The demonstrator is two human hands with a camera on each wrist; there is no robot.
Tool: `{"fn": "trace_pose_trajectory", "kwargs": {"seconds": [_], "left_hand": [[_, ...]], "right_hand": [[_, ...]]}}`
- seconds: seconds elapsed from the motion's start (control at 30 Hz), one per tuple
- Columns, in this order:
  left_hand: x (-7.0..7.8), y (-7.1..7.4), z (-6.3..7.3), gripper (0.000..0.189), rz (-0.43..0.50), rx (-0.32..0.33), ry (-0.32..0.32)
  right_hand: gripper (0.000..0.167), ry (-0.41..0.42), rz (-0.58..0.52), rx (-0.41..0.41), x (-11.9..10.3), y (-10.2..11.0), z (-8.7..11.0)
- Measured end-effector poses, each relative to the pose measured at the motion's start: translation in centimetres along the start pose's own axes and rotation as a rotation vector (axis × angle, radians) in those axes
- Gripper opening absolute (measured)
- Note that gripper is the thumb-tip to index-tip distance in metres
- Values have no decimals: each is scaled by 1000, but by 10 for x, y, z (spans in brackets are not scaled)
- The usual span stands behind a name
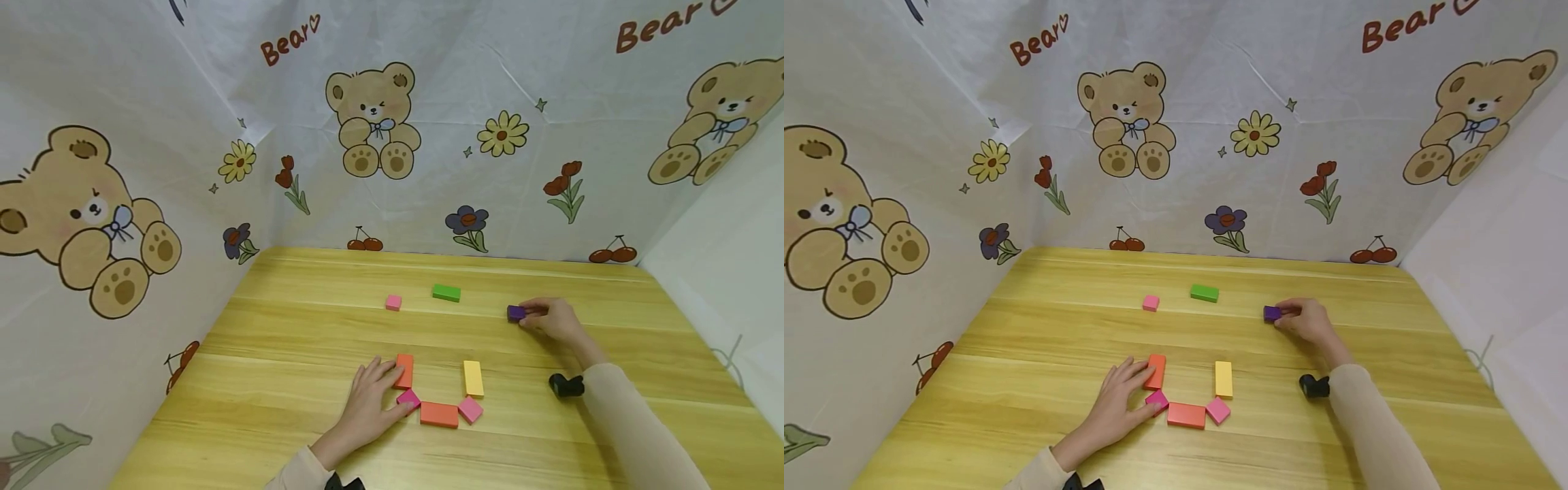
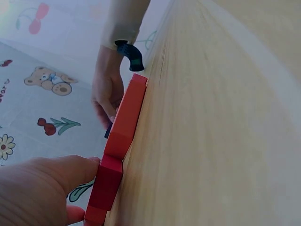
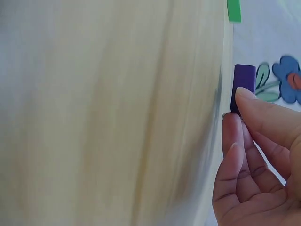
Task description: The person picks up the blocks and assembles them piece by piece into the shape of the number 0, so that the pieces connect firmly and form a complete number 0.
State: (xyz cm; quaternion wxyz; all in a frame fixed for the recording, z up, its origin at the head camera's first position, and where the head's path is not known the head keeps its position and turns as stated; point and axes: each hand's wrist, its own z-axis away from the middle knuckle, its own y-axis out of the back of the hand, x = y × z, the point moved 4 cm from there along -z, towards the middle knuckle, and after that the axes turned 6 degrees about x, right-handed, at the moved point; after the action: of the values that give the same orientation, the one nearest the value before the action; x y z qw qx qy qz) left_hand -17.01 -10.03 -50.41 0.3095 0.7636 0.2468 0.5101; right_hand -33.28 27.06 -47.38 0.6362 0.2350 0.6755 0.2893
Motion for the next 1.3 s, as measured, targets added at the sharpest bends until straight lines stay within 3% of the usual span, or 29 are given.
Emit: {"fn": "trace_pose_trajectory", "kwargs": {"seconds": [0.37,0.73,1.0,1.3], "left_hand": [[0,0,0,65,-5,-8,4],[-1,-1,0,66,0,-5,-3],[-1,0,0,65,1,4,-9],[0,1,-1,66,-5,-9,-5]], "right_hand": [[39,72,-40,-48,-32,-25,12],[32,199,-24,-109,-68,-50,32],[29,295,-26,-140,-80,-61,39],[31,304,-23,-180,-81,-70,41]]}}
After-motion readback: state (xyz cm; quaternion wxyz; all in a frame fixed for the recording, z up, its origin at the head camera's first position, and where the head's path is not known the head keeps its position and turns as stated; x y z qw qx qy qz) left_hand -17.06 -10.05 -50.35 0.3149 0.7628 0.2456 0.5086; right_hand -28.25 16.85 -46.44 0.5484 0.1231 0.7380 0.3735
